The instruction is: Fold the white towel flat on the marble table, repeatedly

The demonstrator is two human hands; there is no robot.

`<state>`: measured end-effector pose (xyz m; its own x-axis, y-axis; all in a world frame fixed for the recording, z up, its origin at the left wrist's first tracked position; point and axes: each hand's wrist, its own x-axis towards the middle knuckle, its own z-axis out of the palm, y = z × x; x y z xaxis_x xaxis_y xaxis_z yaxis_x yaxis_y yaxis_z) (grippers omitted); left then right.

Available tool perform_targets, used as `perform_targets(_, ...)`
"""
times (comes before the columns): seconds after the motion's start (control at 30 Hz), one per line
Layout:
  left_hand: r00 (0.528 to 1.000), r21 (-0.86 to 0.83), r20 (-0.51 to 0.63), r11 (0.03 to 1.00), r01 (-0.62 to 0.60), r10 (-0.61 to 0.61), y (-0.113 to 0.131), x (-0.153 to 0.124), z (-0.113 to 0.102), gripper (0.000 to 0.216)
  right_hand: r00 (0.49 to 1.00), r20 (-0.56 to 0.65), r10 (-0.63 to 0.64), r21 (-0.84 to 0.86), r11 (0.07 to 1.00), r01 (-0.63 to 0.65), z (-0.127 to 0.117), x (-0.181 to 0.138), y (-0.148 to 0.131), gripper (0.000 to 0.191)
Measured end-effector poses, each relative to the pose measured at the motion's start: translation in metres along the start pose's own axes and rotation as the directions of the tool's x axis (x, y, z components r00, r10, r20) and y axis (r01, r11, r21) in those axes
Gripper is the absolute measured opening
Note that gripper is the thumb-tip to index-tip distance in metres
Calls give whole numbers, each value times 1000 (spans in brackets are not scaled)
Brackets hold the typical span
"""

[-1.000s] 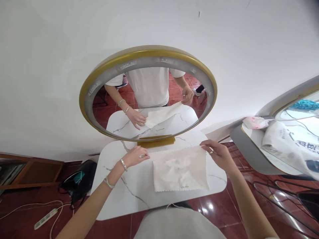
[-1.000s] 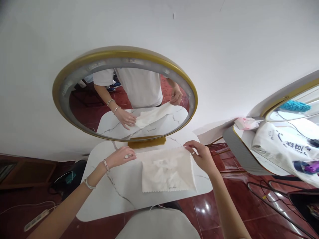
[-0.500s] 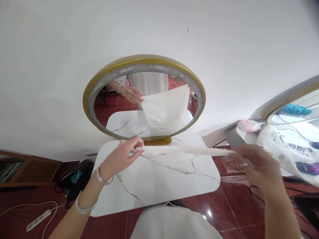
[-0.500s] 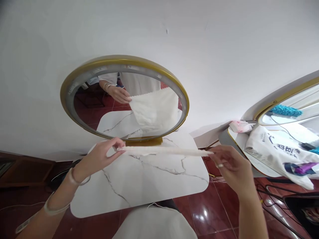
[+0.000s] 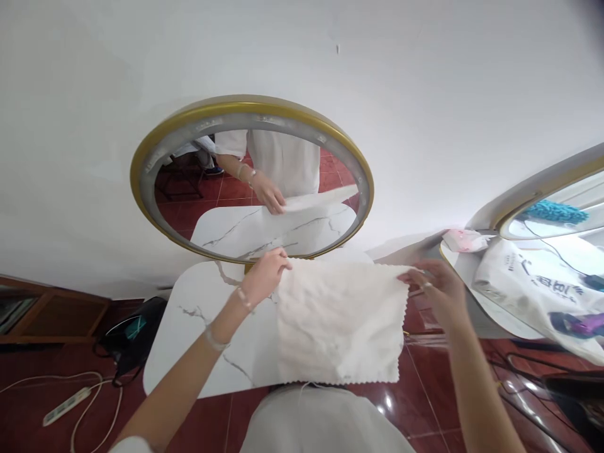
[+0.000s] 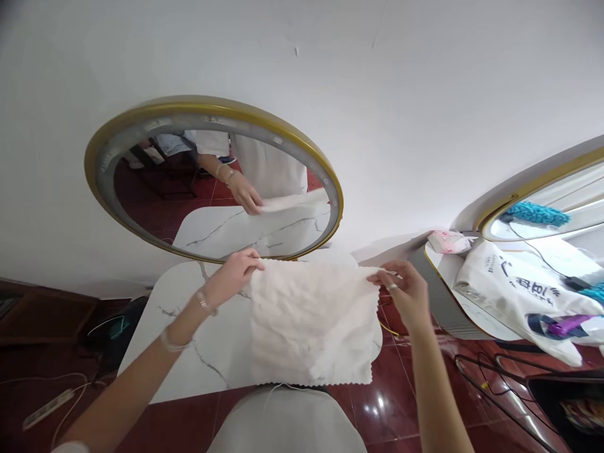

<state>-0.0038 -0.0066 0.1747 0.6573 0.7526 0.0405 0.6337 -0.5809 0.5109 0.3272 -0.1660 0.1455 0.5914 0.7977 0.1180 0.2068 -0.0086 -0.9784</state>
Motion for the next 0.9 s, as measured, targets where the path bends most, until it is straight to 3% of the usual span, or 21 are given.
perform_targets(0.07, 986, 57, -96, 988, 141, -135, -6, 13, 48, 34, 996, -55, -66, 12, 998, 67, 21, 17, 44, 44)
perform_targets(0.13, 973, 101, -147, 976, 193, -178, -13, 13, 98, 37, 989, -11, -145, -84, 986, 143, 42, 21, 88, 56)
perform_targets(0.23, 986, 213, -109, 966, 146, -125, -29, 2, 163, 41, 960, 154, -234, -338, 900, 274, 72, 3, 144, 54)
perform_targets(0.33, 996, 289, -59, 954, 79, -64, -51, -2, 202, 45, 926, 323, -196, -489, 803, 341, 99, -22, 184, 51)
perform_targets(0.47, 997, 359, -62, 931, 59, -39, -66, 15, 220, 53, 920, 372, -121, -723, 584, 370, 123, -28, 213, 53)
perform_targets(0.57, 983, 363, -133, 916, 169, -128, -57, 31, 228, 59, 893, 416, -171, -768, 461, 446, 122, -9, 219, 52)
perform_targets(0.67, 948, 344, -211, 890, 299, -237, -39, 46, 239, 62, 837, 510, -197, -733, 410, 543, 117, 16, 214, 51)
perform_targets(0.8, 895, 274, -291, 867, 417, -338, -23, 61, 250, 61, 701, 689, -183, -601, 395, 694, 131, 36, 202, 52)
perform_targets(0.83, 886, 253, -295, 865, 434, -358, -22, 64, 252, 59, 692, 702, -170, -591, 404, 699, 139, 38, 200, 51)
perform_targets(0.9, 882, 221, -280, 869, 443, -378, -21, 69, 253, 55, 724, 675, -142, -620, 423, 661, 154, 40, 198, 50)
